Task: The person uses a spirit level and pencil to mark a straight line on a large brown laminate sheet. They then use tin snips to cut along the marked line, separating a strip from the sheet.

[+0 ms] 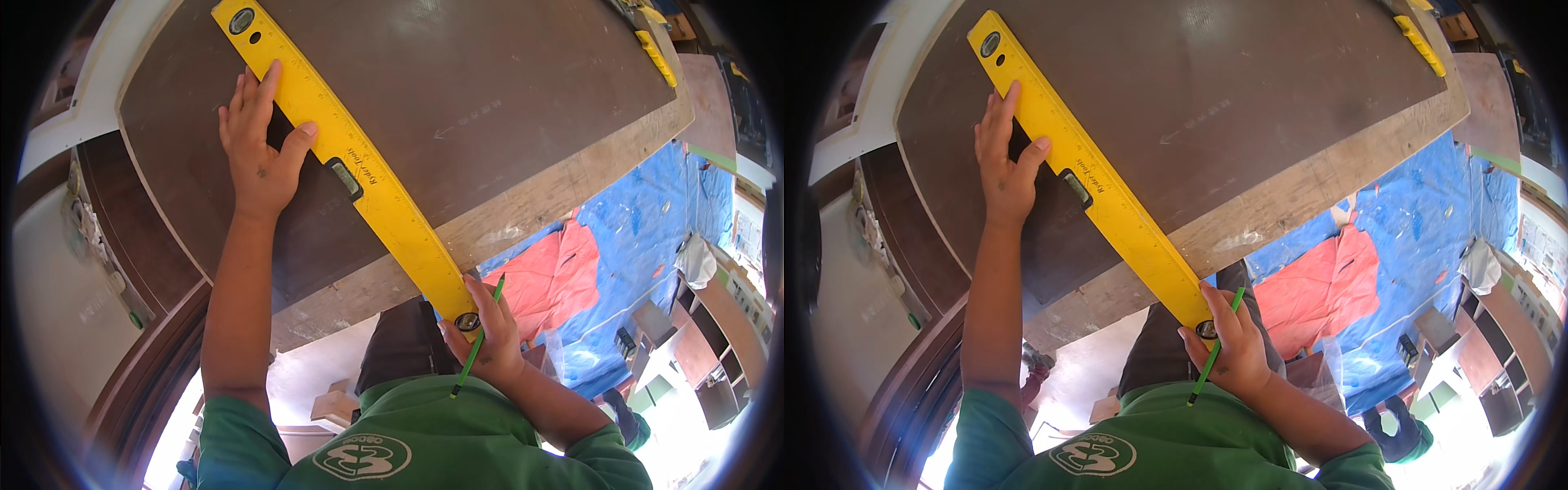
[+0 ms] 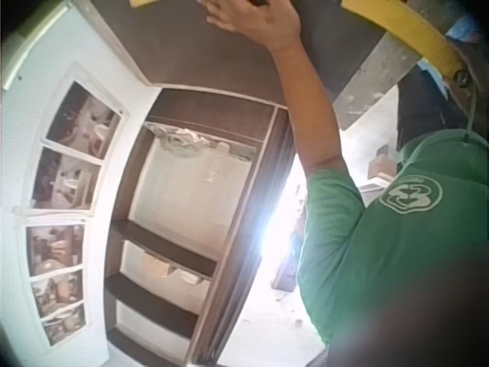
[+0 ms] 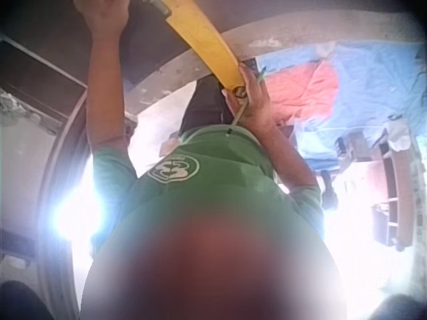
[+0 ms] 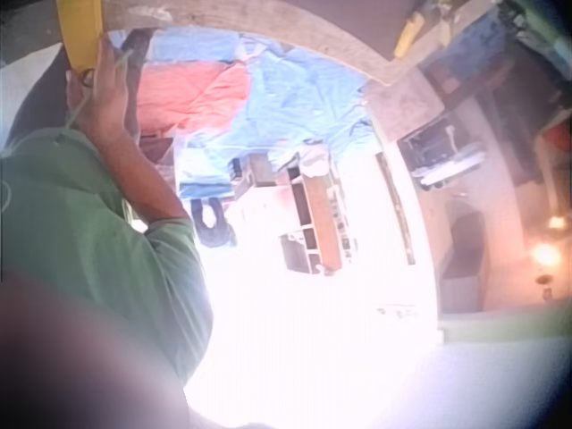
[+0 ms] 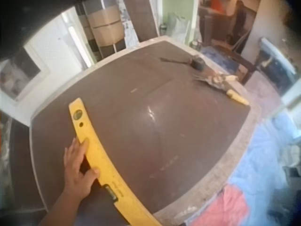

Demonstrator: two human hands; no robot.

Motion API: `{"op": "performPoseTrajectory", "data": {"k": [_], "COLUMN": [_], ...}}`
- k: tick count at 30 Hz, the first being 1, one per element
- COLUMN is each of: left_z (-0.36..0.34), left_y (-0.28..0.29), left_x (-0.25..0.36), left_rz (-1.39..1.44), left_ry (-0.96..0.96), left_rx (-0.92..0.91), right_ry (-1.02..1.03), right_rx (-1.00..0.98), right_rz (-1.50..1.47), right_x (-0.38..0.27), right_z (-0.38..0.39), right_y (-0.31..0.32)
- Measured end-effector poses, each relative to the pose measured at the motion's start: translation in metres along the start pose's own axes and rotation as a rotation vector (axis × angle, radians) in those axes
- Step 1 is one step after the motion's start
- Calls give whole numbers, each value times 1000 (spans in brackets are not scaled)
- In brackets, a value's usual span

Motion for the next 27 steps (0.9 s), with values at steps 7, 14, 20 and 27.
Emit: {"op": "performPoseTrajectory", "data": {"k": [7,14,20,27], "left_z": [1,1,0,-1], "left_y": [-1,0,-1,3], "left_x": [-1,-1,-1,6], "left_rz": [-19,-26,-33,-68], "left_ry": [7,-5,-2,14], "left_rx": [-14,-13,-14,-25], "right_ry": [-6,20,4,23], "right_rx": [-13,0,2,-7], "right_rz": [1,-17,-36,21], "right_x": [0,0,4,2], "right_z": [-1,-3,-1,-1], "right_y": [4,4,3,2]}}
Point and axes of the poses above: each hand's wrist, its own z-axis away from the middle knuckle, its own y-axis out of the back of the hand, x = y × z, the point moved 6 cm from there along -z, towards the middle knuckle, and after that the axes turned 1 degree about z, right-handed, at the moved point
